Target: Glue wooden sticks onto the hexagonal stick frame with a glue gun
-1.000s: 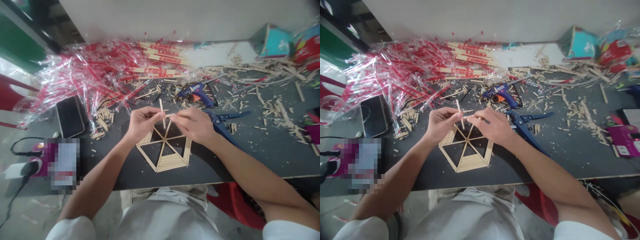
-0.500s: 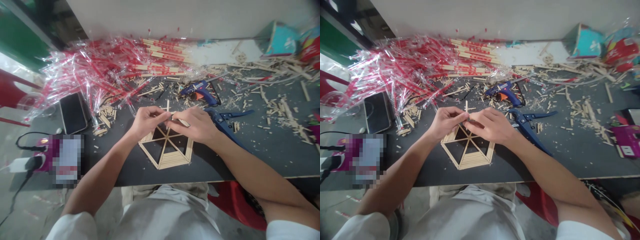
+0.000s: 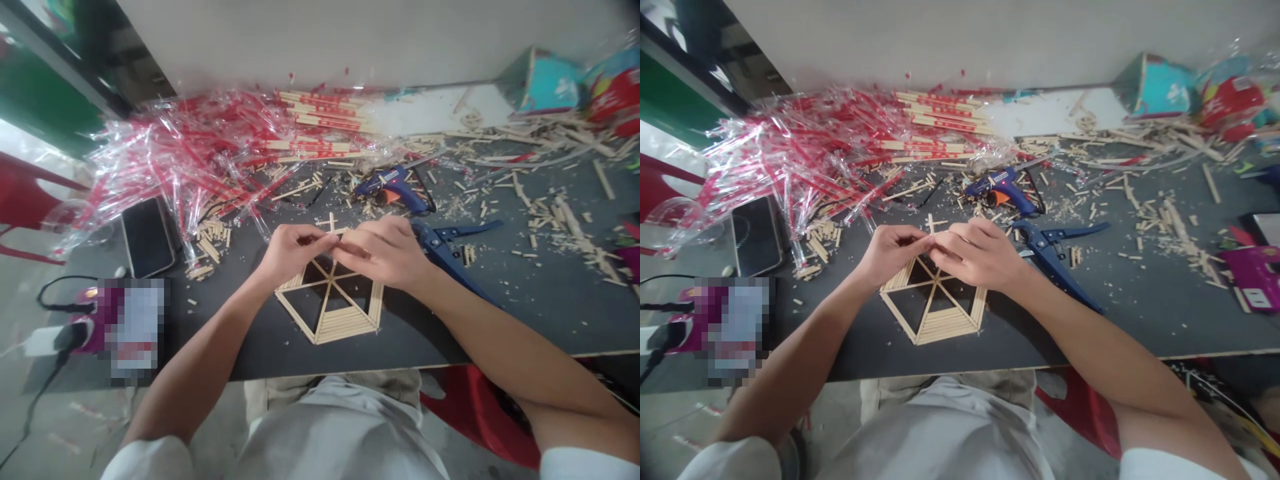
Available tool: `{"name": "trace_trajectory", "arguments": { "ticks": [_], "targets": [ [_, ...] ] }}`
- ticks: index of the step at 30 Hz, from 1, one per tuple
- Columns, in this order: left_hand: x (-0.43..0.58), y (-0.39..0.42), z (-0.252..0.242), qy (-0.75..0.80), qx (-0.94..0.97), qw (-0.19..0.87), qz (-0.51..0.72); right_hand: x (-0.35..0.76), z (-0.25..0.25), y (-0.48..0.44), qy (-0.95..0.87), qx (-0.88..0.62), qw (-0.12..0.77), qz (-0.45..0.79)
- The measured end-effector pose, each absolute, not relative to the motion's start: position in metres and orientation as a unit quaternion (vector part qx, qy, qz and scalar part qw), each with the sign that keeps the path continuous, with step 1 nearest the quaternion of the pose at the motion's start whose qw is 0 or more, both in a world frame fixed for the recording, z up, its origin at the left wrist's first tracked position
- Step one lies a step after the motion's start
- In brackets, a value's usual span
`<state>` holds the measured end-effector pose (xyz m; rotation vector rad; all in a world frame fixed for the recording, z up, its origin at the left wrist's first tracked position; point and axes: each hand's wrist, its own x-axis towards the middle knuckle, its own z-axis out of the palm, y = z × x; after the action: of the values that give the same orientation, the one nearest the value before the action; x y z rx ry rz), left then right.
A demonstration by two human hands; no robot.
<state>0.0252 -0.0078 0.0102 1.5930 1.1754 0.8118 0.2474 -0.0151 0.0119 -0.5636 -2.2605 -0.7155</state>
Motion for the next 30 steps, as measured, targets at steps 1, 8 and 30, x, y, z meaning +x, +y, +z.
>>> {"name": "trace_trajectory", "arguments": {
  "ticks": [1, 8, 30],
  "targets": [
    [0.025, -0.007, 0.010, 0.478, 0.657, 0.479, 0.333, 0.246, 0.013, -0.015, -0.870, -0.211, 0.349, -0.276],
    [0.023, -0.006, 0.010, 0.470, 0.680, 0.465, 0.318, 0.244, 0.013, -0.016, -0.872, -0.206, 0.348, -0.277],
    [0.002, 0.005, 0.004, 0.542, 0.792, 0.161, 0.231, 0.257, -0.013, -0.006, -0.890, -0.324, 0.296, -0.123]
  ]
}}
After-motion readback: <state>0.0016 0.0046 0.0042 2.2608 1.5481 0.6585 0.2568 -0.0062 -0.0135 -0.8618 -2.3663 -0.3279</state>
